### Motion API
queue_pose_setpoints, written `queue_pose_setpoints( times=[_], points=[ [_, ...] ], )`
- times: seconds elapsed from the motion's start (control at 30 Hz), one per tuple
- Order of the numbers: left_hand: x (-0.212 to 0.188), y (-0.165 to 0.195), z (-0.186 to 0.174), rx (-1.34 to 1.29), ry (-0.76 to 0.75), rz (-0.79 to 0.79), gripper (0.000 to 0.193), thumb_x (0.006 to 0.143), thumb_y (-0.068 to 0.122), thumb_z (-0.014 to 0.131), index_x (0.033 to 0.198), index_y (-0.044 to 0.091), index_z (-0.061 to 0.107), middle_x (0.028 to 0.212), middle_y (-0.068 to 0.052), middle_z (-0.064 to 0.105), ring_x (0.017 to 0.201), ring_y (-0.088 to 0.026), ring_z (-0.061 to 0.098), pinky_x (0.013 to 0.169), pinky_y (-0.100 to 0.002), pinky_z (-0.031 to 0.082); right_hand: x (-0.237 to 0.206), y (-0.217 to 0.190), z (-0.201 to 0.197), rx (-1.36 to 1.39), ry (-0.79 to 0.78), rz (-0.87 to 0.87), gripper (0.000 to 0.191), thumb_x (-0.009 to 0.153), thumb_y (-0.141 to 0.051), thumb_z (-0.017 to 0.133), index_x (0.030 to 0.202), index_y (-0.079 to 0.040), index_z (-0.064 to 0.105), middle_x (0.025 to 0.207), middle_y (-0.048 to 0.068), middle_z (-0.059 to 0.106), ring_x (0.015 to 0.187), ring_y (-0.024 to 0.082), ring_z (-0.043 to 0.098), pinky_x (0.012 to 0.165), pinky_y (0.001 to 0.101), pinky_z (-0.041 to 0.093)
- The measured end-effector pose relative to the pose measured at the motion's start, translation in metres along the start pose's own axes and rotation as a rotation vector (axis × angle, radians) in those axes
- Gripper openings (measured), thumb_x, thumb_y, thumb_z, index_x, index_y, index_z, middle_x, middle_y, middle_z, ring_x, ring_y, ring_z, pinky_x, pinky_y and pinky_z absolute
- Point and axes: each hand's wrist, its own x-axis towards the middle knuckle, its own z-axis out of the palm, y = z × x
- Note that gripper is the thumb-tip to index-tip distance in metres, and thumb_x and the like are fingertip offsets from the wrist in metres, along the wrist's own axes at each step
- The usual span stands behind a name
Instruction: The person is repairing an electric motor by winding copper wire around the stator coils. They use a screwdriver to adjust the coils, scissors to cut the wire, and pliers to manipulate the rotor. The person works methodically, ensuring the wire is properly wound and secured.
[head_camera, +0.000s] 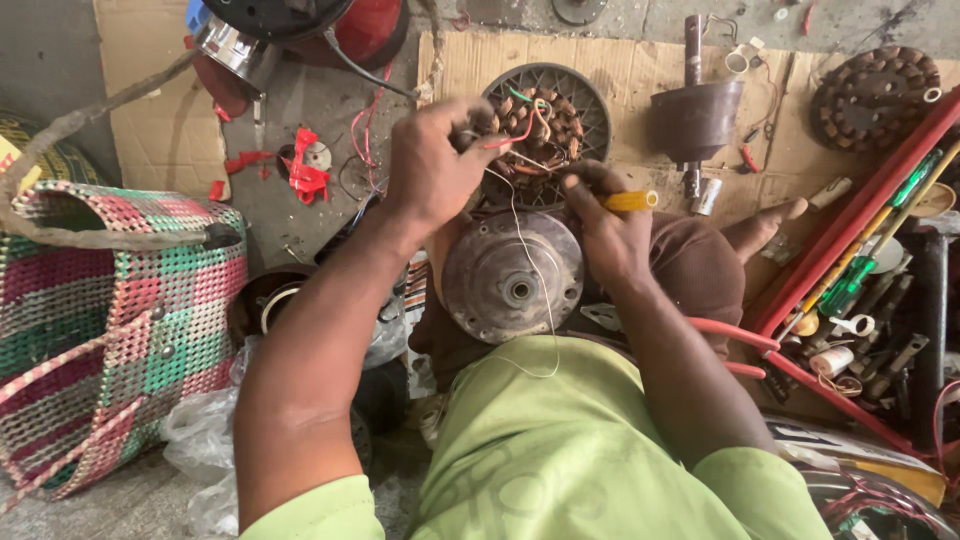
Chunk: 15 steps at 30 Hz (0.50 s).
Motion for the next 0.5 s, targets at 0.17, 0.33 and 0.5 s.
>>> queue_pose_setpoints(
  times=[0.17, 0.33, 0.5],
  points=[
    [-0.005, -0.022, 0.006, 0.133, 0.110, 0.189, 0.014, 0.083, 0.014, 0.087, 0.091, 0.005, 0.078, 0.082, -0.013, 0.072, 0.076, -0.027, 0.069, 0.070, -0.038, 0.053, -0.006, 0.004, -0.001, -0.140, 0.023, 0.019, 0.022, 0.098, -0.013, 0.071, 0.117, -0.004, 0.071, 0.087, -0.004, 0.062, 0.074, 0.006, 0.053, 0.065, 0.0214, 0.043],
    [-0.002, -0.036, 0.034, 0.160, 0.279, 0.243, 0.015, 0.088, 0.010, 0.084, 0.085, 0.003, 0.071, 0.078, -0.012, 0.066, 0.074, -0.030, 0.064, 0.067, -0.043, 0.049, -0.011, -0.003, 0.000, -0.477, 0.038, -0.080, 0.021, 0.096, -0.018, 0.071, 0.113, -0.006, 0.074, 0.089, 0.001, 0.071, 0.080, 0.008, 0.064, 0.072, 0.0231, 0.051],
    [0.002, -0.034, 0.044, 0.116, 0.366, 0.291, 0.014, 0.089, 0.010, 0.081, 0.086, 0.004, 0.068, 0.081, -0.009, 0.067, 0.076, -0.027, 0.064, 0.069, -0.040, 0.050, -0.009, -0.010, 0.003, -0.807, 0.031, -0.325, 0.020, 0.092, -0.014, 0.075, 0.110, -0.006, 0.077, 0.092, 0.007, 0.073, 0.082, 0.014, 0.066, 0.074, 0.0278, 0.050]
  ],
)
